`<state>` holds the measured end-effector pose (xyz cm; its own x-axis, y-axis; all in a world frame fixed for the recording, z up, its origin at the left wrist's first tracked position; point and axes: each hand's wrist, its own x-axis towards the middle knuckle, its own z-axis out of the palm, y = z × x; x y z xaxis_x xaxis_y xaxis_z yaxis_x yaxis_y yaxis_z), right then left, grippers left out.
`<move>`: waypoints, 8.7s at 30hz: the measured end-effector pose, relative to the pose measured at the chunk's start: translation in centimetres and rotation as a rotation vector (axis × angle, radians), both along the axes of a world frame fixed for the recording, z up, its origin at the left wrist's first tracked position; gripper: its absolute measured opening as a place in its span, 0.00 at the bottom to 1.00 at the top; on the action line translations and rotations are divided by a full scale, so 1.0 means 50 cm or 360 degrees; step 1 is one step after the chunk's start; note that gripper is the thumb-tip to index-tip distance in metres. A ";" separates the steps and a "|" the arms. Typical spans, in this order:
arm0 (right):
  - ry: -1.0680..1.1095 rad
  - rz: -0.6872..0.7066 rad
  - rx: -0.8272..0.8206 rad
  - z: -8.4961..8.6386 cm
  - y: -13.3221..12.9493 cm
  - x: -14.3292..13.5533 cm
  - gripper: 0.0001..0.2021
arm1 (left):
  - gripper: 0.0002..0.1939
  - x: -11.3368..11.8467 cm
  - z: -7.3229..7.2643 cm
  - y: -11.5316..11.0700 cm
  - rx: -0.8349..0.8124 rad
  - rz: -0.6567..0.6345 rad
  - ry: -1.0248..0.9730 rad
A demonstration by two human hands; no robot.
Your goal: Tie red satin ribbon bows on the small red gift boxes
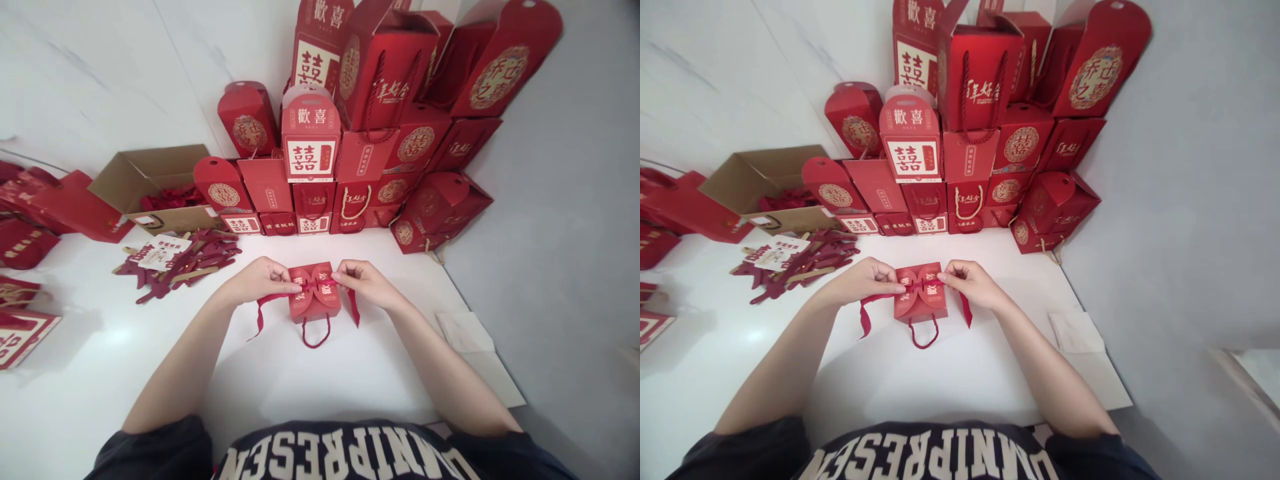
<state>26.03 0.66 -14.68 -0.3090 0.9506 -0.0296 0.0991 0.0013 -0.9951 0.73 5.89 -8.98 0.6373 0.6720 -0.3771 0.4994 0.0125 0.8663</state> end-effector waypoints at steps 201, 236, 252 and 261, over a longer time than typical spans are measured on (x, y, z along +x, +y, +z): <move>-0.0420 0.0023 0.1177 0.004 -0.019 -0.061 0.06 | 0.13 0.021 -0.041 -0.006 0.0088 -0.0205 -0.0486; -0.0381 0.0031 0.0594 0.020 -0.012 -0.058 0.06 | 0.05 0.044 -0.049 -0.111 0.1608 0.0087 0.0028; -0.0082 0.0181 0.0073 0.031 0.002 -0.055 0.05 | 0.11 0.029 -0.019 -0.118 0.1666 0.0337 0.0522; -0.0315 0.0046 0.0368 0.039 -0.015 -0.061 0.03 | 0.13 0.018 -0.022 -0.106 0.0986 0.0390 0.0080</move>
